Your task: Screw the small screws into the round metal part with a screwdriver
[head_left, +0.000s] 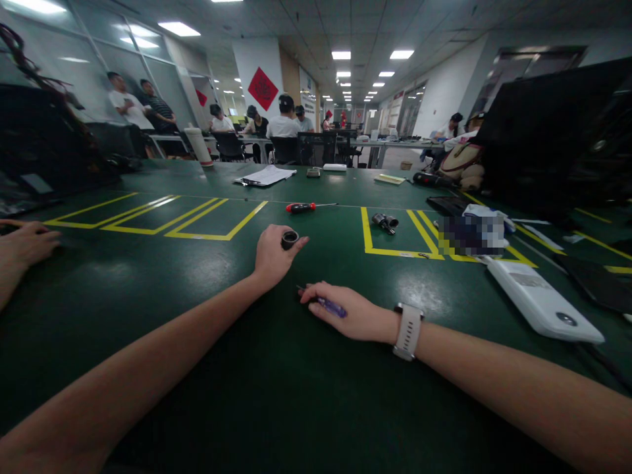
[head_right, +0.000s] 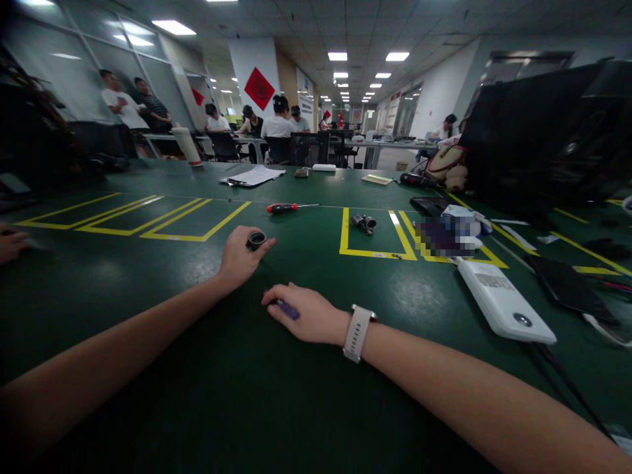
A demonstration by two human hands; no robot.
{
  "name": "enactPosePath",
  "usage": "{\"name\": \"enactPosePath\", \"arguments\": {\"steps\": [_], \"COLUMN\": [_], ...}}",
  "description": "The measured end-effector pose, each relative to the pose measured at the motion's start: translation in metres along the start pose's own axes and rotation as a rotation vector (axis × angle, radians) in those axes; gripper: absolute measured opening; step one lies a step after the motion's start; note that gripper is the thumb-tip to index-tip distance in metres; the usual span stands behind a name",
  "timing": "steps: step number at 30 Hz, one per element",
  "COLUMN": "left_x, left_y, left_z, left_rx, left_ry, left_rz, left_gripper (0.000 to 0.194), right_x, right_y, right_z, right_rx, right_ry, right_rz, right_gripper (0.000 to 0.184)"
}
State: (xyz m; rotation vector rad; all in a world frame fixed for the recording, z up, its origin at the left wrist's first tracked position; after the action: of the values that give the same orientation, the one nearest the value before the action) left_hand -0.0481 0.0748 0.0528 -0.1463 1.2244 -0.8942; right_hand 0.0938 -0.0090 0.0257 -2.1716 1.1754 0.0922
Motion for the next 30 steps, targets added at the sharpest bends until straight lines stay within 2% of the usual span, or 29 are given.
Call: {"name": "enactPosePath", "arguments": {"steps": [4,6,7,9,12,14,16,19,22,30], "left_x": [0.003,0.012,0.019,0.036,0.061,0.074,0.082,0.090,0.095,0.100], "left_y": [-0.019,-0.027,-0.029,-0.032,-0.039,-0.042,-0.043,-0.039,-0.033,-0.031], "left_z": [0.009,0.017,0.020,0.030,0.050,0.063,0.074,0.080,0.074,0.065], "left_rx": [0.084,0.183,0.259,0.477,0.759,0.891,0.985,1.058,1.052,1.094], "left_ry": [-0.117,-0.236,-0.340,-0.567,-0.828,-0.948,-0.990,-1.008,-1.023,-1.079], "left_rz": [0.007,-0.037,-0.077,-0.164,-0.238,-0.296,-0.347,-0.400,-0.433,-0.404], "left_gripper": [0.032,0.030,0.029,0.030,0.029,0.032,0.028,0.025,0.027,0.033], "right_x": [0.054,0.070,0.074,0.073,0.068,0.068,0.069,0.071,0.074,0.075], "right_y": [0.014,0.016,0.013,0.003,-0.015,-0.023,-0.024,-0.021,-0.017,-0.018], "right_z": [-0.038,-0.049,-0.051,-0.046,-0.016,0.003,0.015,0.019,0.019,0.022], "right_rx": [0.078,0.042,-0.002,-0.121,-0.400,-0.600,-0.693,-0.693,-0.659,-0.536], "right_ry": [-0.146,-0.151,-0.140,-0.037,0.272,0.423,0.499,0.520,0.495,0.474], "right_rz": [-0.242,-0.273,-0.245,-0.095,0.184,0.344,0.410,0.369,0.315,0.322], "right_gripper": [0.028,0.032,0.035,0.035,0.022,0.025,0.032,0.033,0.031,0.032]}}
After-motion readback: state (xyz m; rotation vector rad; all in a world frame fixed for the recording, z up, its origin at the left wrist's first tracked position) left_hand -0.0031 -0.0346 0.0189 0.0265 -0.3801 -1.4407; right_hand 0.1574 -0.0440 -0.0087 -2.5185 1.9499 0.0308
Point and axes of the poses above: each hand's wrist, its own x-axis away from the middle knuckle, its own y-axis out of the palm, z = x × y, the point moved 7 cm from there along -x, towards the middle knuckle, and after that the axes turned 11 degrees about z, right-handed, at the moved point
